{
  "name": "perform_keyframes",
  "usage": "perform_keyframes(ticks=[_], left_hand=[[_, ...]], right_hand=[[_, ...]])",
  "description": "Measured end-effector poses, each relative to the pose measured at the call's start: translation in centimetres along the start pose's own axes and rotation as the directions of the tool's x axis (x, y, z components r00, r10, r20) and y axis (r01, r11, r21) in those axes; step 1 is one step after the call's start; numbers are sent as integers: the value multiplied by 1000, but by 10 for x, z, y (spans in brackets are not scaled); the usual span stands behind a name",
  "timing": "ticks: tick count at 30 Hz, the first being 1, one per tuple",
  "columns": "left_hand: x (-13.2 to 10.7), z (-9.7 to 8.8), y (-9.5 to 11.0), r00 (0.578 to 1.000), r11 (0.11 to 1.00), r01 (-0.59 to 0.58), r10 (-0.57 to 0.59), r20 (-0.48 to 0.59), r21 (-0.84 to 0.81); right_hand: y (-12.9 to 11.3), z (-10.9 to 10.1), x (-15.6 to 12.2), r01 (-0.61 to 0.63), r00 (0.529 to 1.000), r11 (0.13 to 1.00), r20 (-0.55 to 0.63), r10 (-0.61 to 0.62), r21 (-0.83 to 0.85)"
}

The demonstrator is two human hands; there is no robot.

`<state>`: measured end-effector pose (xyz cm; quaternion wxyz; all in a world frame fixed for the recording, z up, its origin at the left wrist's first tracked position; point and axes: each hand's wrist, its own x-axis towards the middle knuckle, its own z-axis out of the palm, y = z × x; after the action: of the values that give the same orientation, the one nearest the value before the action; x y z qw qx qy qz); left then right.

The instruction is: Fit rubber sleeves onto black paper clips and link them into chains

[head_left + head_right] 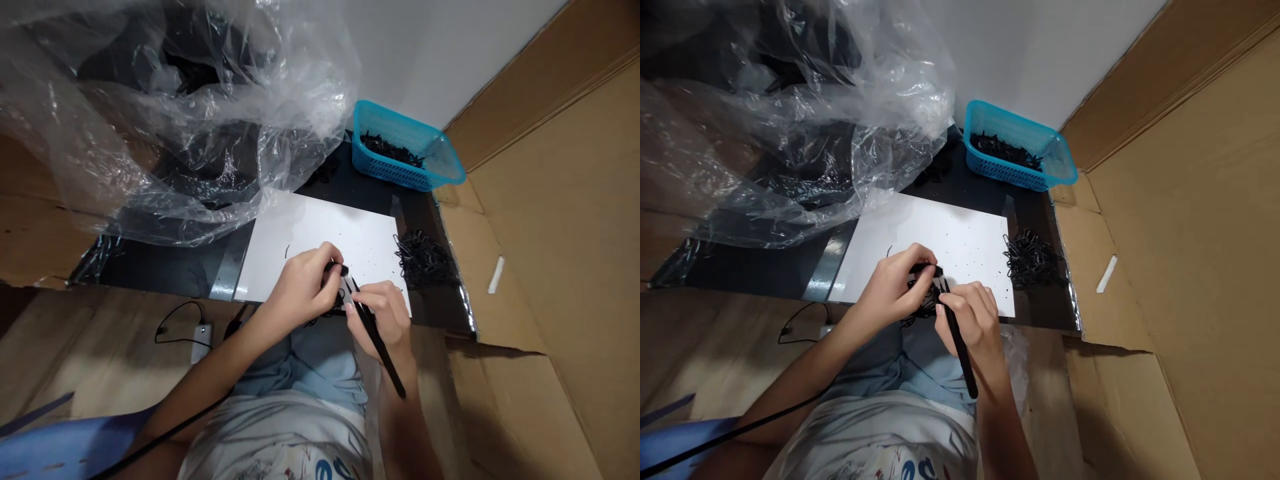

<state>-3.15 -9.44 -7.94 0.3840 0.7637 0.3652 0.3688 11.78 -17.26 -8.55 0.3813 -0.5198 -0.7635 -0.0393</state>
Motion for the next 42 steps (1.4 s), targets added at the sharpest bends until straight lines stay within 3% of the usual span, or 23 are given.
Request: perform_keyframes(ticks=[3, 7, 10, 12, 15, 17, 21, 23, 25, 28, 31, 36, 39, 42], left_hand=[[8, 0, -2, 997, 994, 72, -69, -40, 80], [6, -3, -4, 999, 999, 1, 1, 54, -36], [3, -6, -7, 997, 998, 66, -67, 26, 12], [0, -10, -8, 992, 989, 128, -129, -8, -76], [-5, -19, -6, 987, 917, 160, -144, 72, -364], [-8, -25, -2, 985, 860, 171, -130, 118, -480], [-10, -37, 0, 987, 816, 155, -106, 120, -557], [-11, -43, -1, 989, 813, 146, -110, 98, -564], [-14, -49, -4, 988, 823, 156, -129, 88, -547], [-18, -54, -6, 982, 846, 188, -158, 101, -500], [-20, -53, -5, 980, 884, 177, -120, 157, -432], [-17, -45, 1, 994, 969, 82, -63, 86, -233], [-18, -41, -2, 998, 969, 66, -59, 34, -240], [-21, -37, -8, 999, 968, 36, -38, -1, -248]], right_hand=[[2, -2, 1, 21, 1000, 999, 4, -21, -29], [4, -5, 1, 15, 998, 999, 57, -13, -35], [6, -4, -3, -43, 999, 991, -12, 45, 128], [8, 1, -4, -143, 974, 934, -121, 191, 329], [8, 15, 4, -270, 867, 762, -195, 458, 589], [5, 28, 15, -309, 843, 613, -89, 531, 727], [-4, 46, 34, -410, 847, 216, 282, 450, 886], [-7, 48, 37, -428, 834, 104, 348, 428, 898], [-8, 46, 37, -396, 841, 141, 296, 454, 908], [-9, 39, 36, -325, 872, 365, 126, 473, 873], [-12, 35, 36, -295, 912, 531, 68, 405, 794], [-12, 36, 37, -300, 924, 647, 46, 379, 701], [-9, 31, 33, -255, 915, 732, -86, 393, 632], [-10, 20, 25, -229, 914, 755, -131, 384, 615]])
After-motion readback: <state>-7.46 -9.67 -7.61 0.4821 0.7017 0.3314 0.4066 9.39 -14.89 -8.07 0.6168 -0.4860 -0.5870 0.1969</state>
